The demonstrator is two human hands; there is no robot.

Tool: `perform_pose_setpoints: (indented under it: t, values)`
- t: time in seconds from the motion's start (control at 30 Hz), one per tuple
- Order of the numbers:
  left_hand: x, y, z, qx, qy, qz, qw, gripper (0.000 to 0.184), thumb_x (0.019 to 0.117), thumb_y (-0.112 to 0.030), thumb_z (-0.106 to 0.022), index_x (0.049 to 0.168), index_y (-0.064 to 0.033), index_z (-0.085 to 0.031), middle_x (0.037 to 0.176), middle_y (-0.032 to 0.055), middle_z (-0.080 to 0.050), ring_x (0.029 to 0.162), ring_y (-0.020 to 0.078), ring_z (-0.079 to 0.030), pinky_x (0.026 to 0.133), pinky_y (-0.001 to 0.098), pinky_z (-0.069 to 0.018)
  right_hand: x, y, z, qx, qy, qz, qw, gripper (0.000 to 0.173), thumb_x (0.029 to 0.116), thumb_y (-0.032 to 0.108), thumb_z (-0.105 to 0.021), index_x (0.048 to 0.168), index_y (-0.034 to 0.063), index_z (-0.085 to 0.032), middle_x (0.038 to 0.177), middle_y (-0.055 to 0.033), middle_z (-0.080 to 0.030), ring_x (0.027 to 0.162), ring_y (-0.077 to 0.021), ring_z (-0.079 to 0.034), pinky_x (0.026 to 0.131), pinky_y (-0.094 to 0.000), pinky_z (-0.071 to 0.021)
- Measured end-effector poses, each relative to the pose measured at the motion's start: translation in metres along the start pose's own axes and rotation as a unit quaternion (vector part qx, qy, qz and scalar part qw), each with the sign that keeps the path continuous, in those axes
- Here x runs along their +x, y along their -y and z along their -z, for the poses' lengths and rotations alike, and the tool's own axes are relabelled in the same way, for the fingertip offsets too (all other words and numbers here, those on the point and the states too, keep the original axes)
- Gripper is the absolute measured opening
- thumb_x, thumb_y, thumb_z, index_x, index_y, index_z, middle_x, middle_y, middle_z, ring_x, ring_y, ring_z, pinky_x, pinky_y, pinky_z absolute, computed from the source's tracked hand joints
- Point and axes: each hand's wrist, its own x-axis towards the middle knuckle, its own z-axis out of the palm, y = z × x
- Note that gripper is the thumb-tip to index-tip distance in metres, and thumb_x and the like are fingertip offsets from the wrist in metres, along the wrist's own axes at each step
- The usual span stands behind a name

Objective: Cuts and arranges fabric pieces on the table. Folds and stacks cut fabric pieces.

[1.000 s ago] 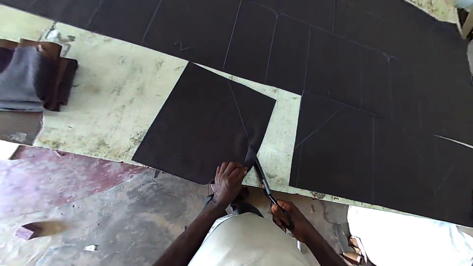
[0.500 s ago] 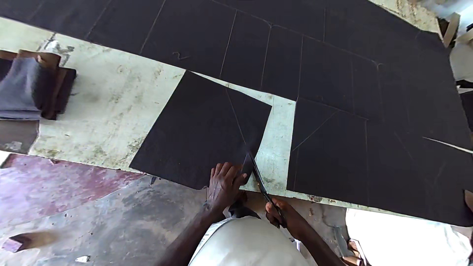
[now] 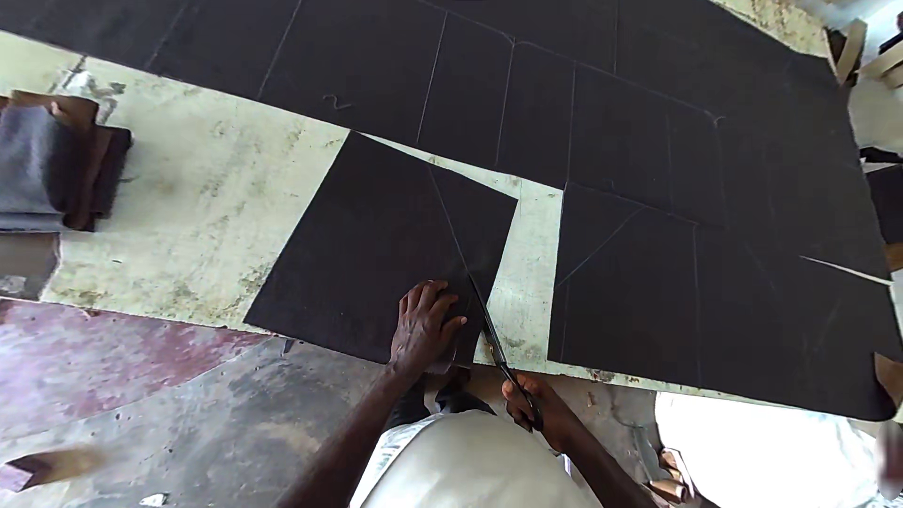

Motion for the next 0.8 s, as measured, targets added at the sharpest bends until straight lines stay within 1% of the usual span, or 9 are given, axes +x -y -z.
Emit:
perform_pose_setpoints:
  t: [0.07,0.13,0.23,0.33,0.4,0.5,0.57,0.67,0.8]
  values:
    - [0.001,0.000,0.001,0.003,0.000,0.002,1.000,0.041,0.0967,-0.050,-0.064,0.123,-0.0198,-0.071,0.145,0.0044,-0.055,0.141,0.0300,-0.044,0.115,0.0543,-0.0356,-0.001,0.003,-0.001,-0.011,0.000,0.004,1.000,0.048,0.0917,0.055,-0.068,0.102,0.0098,-0.057,0.068,0.0038,-0.053,0.054,-0.0068,-0.051,0.051,-0.0217,-0.0457]
    - [0.001,0.001,0.000,0.003,-0.002,-0.002,1.000,0.042,0.0966,-0.051,-0.064,0.124,-0.0197,-0.070,0.145,0.0045,-0.056,0.141,0.0300,-0.044,0.115,0.0542,-0.0352,0.000,0.007,-0.002,-0.020,0.001,0.007,1.000,0.050,0.0913,0.057,-0.068,0.102,0.0095,-0.057,0.068,0.0036,-0.053,0.054,-0.0072,-0.052,0.051,-0.0222,-0.0463]
    - [0.000,0.001,-0.001,0.008,0.000,-0.006,1.000,0.042,0.0978,-0.050,-0.062,0.127,-0.0201,-0.069,0.148,0.0030,-0.054,0.143,0.0290,-0.042,0.116,0.0541,-0.0343,0.007,0.021,-0.004,-0.033,0.003,0.000,0.999,0.054,0.0918,0.060,-0.066,0.103,0.0086,-0.054,0.070,0.0013,-0.054,0.057,-0.0104,-0.056,0.056,-0.0259,-0.0515]
    - [-0.002,0.002,-0.003,0.015,-0.005,-0.016,1.000,0.044,0.0991,-0.050,-0.060,0.131,-0.0200,-0.067,0.154,0.0003,-0.050,0.146,0.0280,-0.039,0.117,0.0539,-0.0324,0.015,0.033,-0.007,-0.033,-0.005,-0.008,0.999,0.049,0.0952,0.055,-0.064,0.103,0.0082,-0.053,0.071,0.0001,-0.055,0.058,-0.0114,-0.058,0.059,-0.0268,-0.0543]
    - [-0.002,0.001,-0.001,0.015,-0.005,-0.018,1.000,0.044,0.0992,-0.048,-0.061,0.132,-0.0190,-0.067,0.155,-0.0001,-0.049,0.148,0.0286,-0.038,0.117,0.0552,-0.0321,0.018,0.034,-0.009,-0.030,-0.019,-0.008,0.999,0.045,0.0963,0.052,-0.064,0.102,0.0088,-0.053,0.070,0.0007,-0.054,0.057,-0.0110,-0.056,0.057,-0.0261,-0.0533]
    - [-0.003,0.000,-0.002,0.014,-0.002,-0.015,1.000,0.044,0.0995,-0.049,-0.060,0.132,-0.0191,-0.067,0.154,-0.0008,-0.051,0.147,0.0278,-0.038,0.117,0.0543,-0.0317,0.022,0.027,-0.009,-0.018,-0.045,-0.010,0.999,0.043,0.0954,0.049,-0.068,0.097,0.0082,-0.054,0.065,0.0002,-0.052,0.051,-0.0114,-0.055,0.051,-0.0259,-0.0520]
    - [-0.002,0.000,-0.003,0.014,0.000,-0.014,1.000,0.044,0.0999,-0.049,-0.059,0.131,-0.0195,-0.067,0.153,-0.0010,-0.052,0.147,0.0270,-0.039,0.118,0.0532,-0.0315,0.022,0.026,-0.009,-0.020,-0.044,-0.016,0.999,0.043,0.0956,0.048,-0.068,0.098,0.0078,-0.053,0.065,-0.0002,-0.053,0.050,-0.0117,-0.055,0.050,-0.0264,-0.0525]
    - [-0.001,0.002,-0.003,0.014,0.003,-0.015,1.000,0.044,0.1006,-0.051,-0.056,0.131,-0.0217,-0.067,0.151,-0.0021,-0.053,0.146,0.0251,-0.040,0.118,0.0512,-0.0318,0.023,0.031,-0.008,-0.039,-0.036,-0.019,0.998,0.045,0.0963,0.049,-0.066,0.102,0.0069,-0.053,0.069,-0.0008,-0.055,0.054,-0.0124,-0.058,0.054,-0.0273,-0.0542]
    - [-0.002,0.001,-0.003,0.016,-0.001,-0.021,1.000,0.043,0.1000,-0.049,-0.059,0.130,-0.0203,-0.068,0.151,-0.0011,-0.053,0.145,0.0259,-0.042,0.118,0.0519,-0.0318,0.028,0.055,-0.011,-0.055,-0.027,-0.014,0.998,0.042,0.0996,0.048,-0.062,0.105,0.0069,-0.054,0.073,-0.0012,-0.056,0.059,-0.0113,-0.059,0.060,-0.0262,-0.0546]
